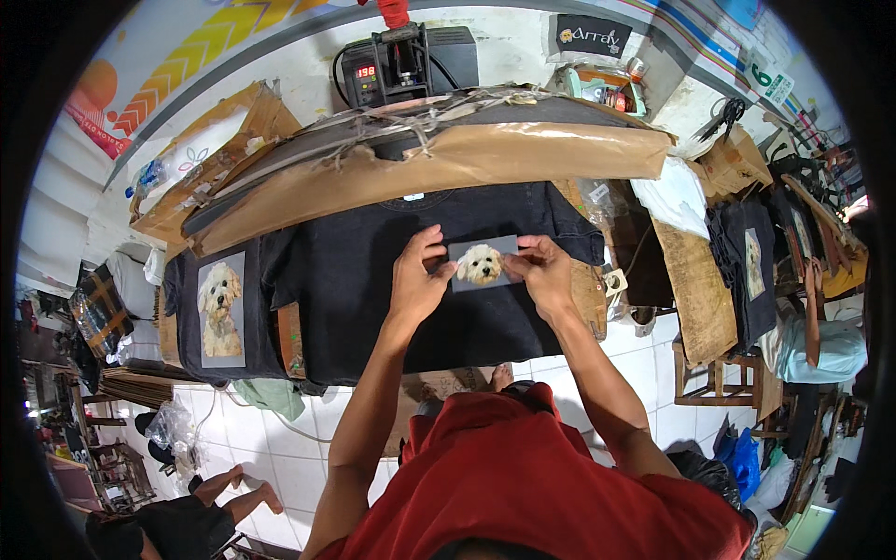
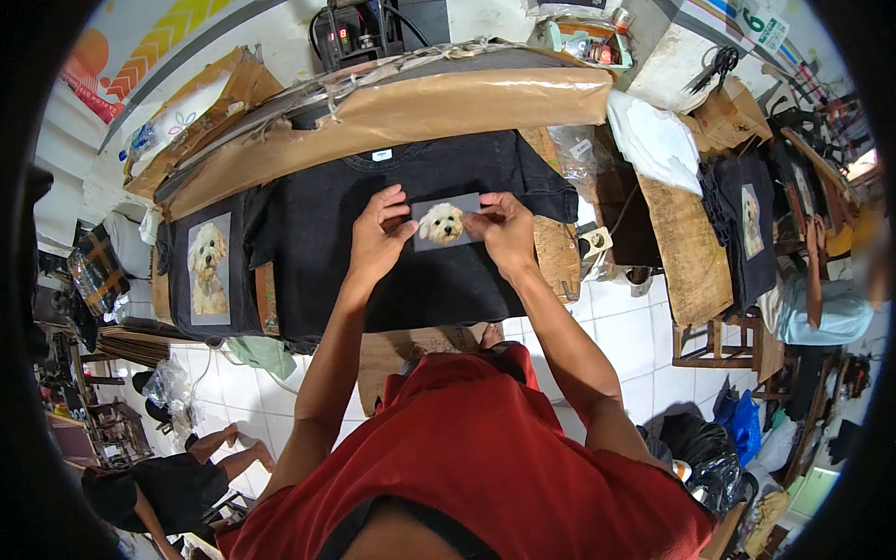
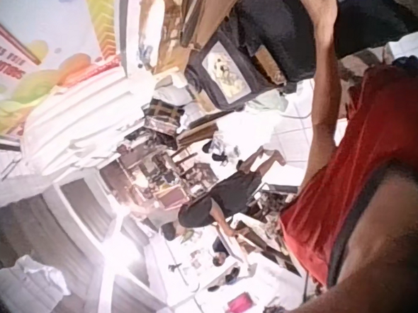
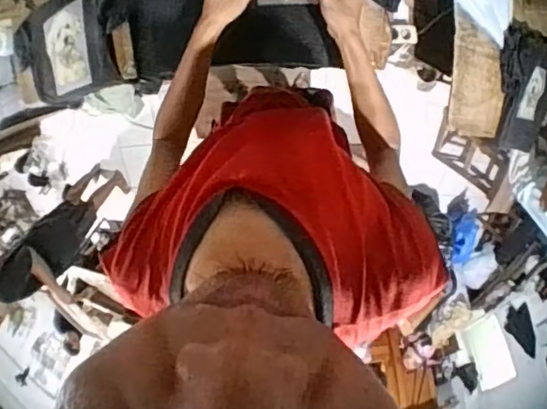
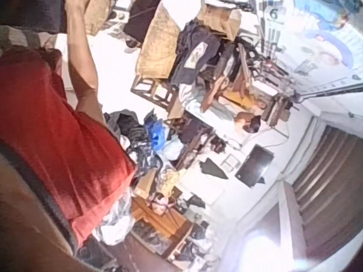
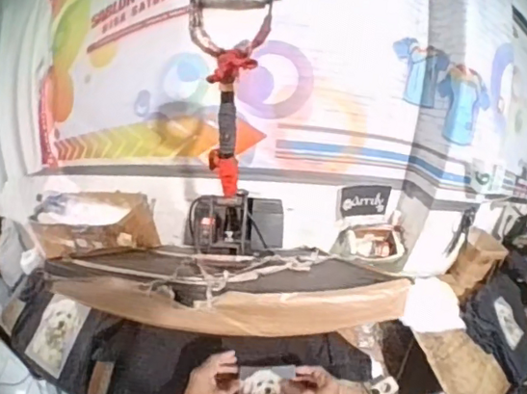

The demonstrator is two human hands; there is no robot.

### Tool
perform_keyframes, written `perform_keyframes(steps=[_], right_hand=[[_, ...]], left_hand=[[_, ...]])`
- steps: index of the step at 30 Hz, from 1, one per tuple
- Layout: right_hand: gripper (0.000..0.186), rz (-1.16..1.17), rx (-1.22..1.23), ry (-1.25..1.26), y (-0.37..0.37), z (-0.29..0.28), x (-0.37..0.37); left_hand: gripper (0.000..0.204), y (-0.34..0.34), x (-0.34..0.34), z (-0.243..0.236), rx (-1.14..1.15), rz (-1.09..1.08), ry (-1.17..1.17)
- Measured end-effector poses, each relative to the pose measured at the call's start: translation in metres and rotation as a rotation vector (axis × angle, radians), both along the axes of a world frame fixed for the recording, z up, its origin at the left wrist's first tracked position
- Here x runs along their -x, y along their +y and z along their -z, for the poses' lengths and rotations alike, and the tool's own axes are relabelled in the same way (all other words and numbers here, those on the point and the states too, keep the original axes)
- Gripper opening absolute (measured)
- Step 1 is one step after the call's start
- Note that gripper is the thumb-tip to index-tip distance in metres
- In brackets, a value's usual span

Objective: The person places black t-shirts on a heat press, aligns a dog image transfer, and presses the machine to apply the design. They repeat this process for multiple shirts, removing each finished shirt and stacking them.

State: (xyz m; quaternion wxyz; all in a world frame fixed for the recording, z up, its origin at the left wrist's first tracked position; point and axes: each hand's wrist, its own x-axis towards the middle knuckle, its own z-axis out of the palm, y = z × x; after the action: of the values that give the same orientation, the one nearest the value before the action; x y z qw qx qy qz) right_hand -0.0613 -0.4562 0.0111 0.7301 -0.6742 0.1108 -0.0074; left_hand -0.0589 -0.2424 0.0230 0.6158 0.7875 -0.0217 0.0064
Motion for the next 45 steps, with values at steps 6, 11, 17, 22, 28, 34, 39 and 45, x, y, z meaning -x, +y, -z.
perform_keyframes(steps=[6, 11, 17, 22, 28, 34, 39, 45], right_hand=[[0.029, 0.017, 0.482, -0.127, -0.003, 0.026, -0.023], [0.029, 0.023, 0.455, -0.136, 0.001, 0.024, -0.033], [0.029, 0.062, 0.532, -0.158, 0.008, 0.018, -0.042], [0.029, 0.060, 0.578, -0.176, 0.009, 0.020, -0.043], [0.029, 0.063, 0.612, -0.193, 0.013, 0.013, -0.044], [0.042, -0.045, 1.075, -0.348, 0.013, 0.006, -0.017], [0.076, -0.335, 1.307, -0.480, 0.001, 0.015, -0.015], [0.092, -0.396, 1.351, -0.395, -0.007, 0.029, -0.030]], left_hand=[[0.090, 0.001, -0.028, 0.025, -0.542, 0.455, -0.442], [0.111, 0.007, -0.078, 0.029, -0.802, 0.714, -0.548], [0.114, 0.022, -0.098, 0.021, -0.931, 0.788, -0.374], [0.116, 0.022, -0.096, 0.010, -0.918, 0.819, -0.270], [0.114, 0.022, -0.094, 0.011, -0.895, 0.796, -0.307], [0.112, 0.022, -0.096, 0.017, -0.924, 0.785, -0.412], [0.112, 0.022, -0.096, 0.016, -0.949, 0.803, -0.341], [0.112, 0.020, -0.097, 0.015, -1.006, 0.801, -0.385]])
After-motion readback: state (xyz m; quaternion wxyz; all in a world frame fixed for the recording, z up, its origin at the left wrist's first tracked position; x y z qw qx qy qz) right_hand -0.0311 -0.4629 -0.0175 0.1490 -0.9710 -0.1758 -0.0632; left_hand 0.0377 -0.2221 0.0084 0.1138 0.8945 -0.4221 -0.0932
